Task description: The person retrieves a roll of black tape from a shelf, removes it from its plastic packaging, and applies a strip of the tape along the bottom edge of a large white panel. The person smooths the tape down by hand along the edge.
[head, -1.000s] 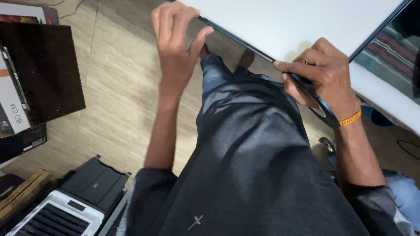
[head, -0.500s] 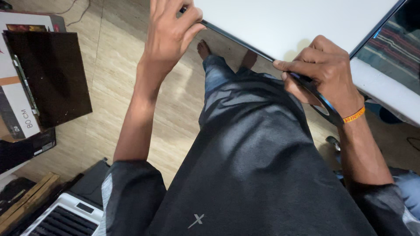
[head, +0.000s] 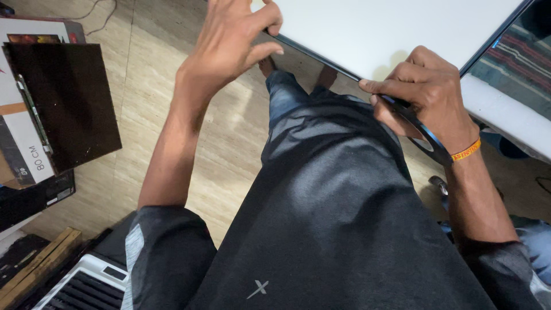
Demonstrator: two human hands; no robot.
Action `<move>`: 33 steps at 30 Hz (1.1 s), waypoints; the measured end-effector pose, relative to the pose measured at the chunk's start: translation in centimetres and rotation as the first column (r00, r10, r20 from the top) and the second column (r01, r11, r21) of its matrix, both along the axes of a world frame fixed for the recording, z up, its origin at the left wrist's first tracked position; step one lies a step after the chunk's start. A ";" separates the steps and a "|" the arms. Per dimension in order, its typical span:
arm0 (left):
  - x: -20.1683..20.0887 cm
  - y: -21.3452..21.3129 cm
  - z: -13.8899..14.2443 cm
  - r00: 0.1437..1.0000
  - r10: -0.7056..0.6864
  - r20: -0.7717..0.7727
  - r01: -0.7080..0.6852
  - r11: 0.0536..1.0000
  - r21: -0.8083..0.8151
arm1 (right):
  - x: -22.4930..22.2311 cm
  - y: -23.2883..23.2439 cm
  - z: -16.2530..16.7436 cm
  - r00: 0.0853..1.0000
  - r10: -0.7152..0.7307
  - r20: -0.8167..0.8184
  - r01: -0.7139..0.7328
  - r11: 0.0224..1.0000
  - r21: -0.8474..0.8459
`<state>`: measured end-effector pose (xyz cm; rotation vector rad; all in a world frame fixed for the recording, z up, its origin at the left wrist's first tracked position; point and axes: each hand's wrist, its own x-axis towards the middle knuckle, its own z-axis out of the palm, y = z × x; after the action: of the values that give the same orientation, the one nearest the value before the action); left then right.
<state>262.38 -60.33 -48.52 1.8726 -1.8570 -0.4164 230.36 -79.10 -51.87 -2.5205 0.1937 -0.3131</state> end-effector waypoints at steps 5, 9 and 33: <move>-2.1 -2.1 -0.2 0.997 -0.050 0.055 0.049 0.999 0.020 | -0.5 -0.4 0.2 1.000 0.011 0.016 -0.011 1.000 0.004; -2.9 -3.3 -0.5 0.988 -0.156 0.017 0.157 0.987 -0.042 | -0.4 -0.6 0.4 0.999 0.017 0.029 -0.016 1.000 -0.017; -8.2 -7.4 -1.4 0.940 -0.327 0.095 0.341 0.901 -0.267 | 0.2 -0.6 3.6 0.998 0.044 0.035 -0.047 0.993 0.106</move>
<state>254.15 -67.73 -49.96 1.3912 -2.1508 -0.2036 230.60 -79.66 -48.30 -2.4086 0.1368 -0.3165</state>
